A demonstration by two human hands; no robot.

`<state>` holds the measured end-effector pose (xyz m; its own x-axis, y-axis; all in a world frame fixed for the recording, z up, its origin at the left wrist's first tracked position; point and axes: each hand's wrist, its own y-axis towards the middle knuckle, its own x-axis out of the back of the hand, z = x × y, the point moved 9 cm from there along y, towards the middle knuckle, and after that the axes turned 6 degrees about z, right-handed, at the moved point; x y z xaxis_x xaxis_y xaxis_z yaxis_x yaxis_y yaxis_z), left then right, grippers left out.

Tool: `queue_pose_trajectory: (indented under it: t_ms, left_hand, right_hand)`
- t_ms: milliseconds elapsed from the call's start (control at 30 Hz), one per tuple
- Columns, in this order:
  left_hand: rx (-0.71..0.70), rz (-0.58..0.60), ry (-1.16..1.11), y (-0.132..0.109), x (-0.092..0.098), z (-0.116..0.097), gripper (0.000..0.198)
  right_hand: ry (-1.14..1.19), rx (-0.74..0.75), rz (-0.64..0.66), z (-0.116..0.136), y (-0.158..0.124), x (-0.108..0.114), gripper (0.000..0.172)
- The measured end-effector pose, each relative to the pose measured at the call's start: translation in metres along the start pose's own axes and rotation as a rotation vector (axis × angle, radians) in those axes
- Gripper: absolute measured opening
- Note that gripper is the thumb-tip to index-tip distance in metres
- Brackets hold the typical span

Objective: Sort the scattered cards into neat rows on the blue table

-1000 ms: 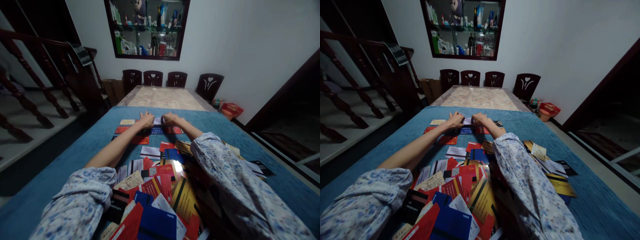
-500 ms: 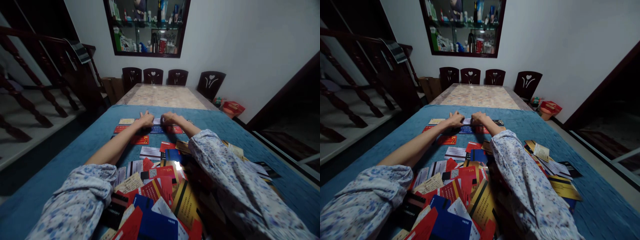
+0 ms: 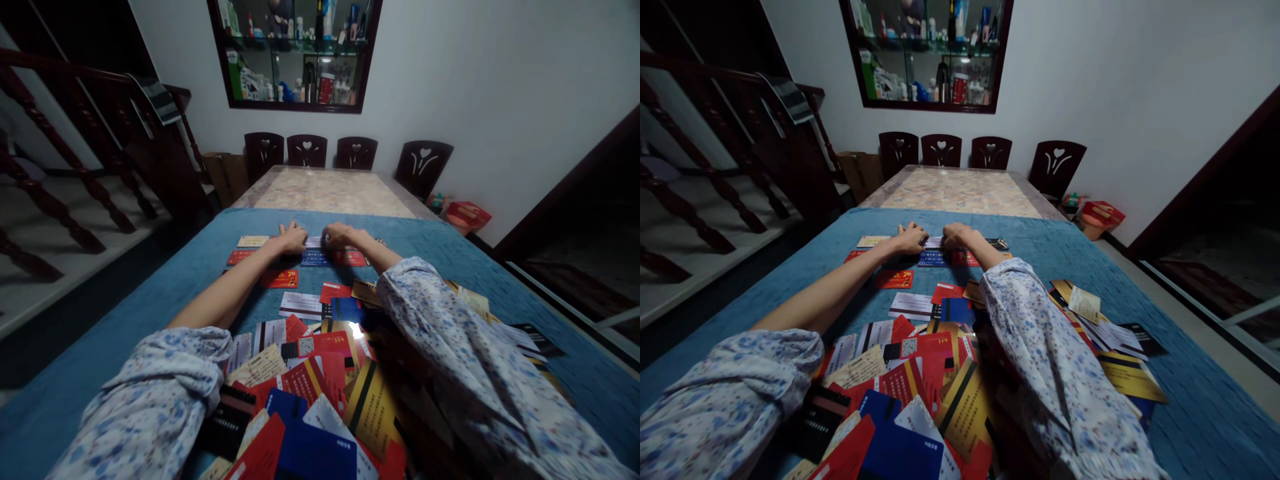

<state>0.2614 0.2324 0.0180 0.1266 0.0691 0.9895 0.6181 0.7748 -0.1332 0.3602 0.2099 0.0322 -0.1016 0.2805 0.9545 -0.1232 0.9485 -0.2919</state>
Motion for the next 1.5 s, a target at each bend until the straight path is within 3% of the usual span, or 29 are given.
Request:
queue_pose_trajectory:
  t_ms: [400,767,1133,1500]
  left_hand:
    - [-0.028,-0.012,-0.018,-0.004,0.000,0.001,0.030]
    - [-0.047,-0.112,-0.033,-0.029,0.016,-0.005,0.041]
    - [-0.139,-0.235,-0.038,-0.067,0.025,-0.030,0.037]
    - [-0.194,-0.302,-0.086,-0.104,0.027,-0.043,0.034]
  right_hand:
    - [-0.017,0.022,0.001,0.001,-0.001,-0.003,0.042]
    - [0.025,0.018,-0.044,-0.005,-0.015,0.006,0.060]
    - [-0.019,0.054,-0.120,0.005,-0.052,0.011,0.042]
    - [-0.049,0.131,-0.187,0.034,-0.102,0.011,0.035]
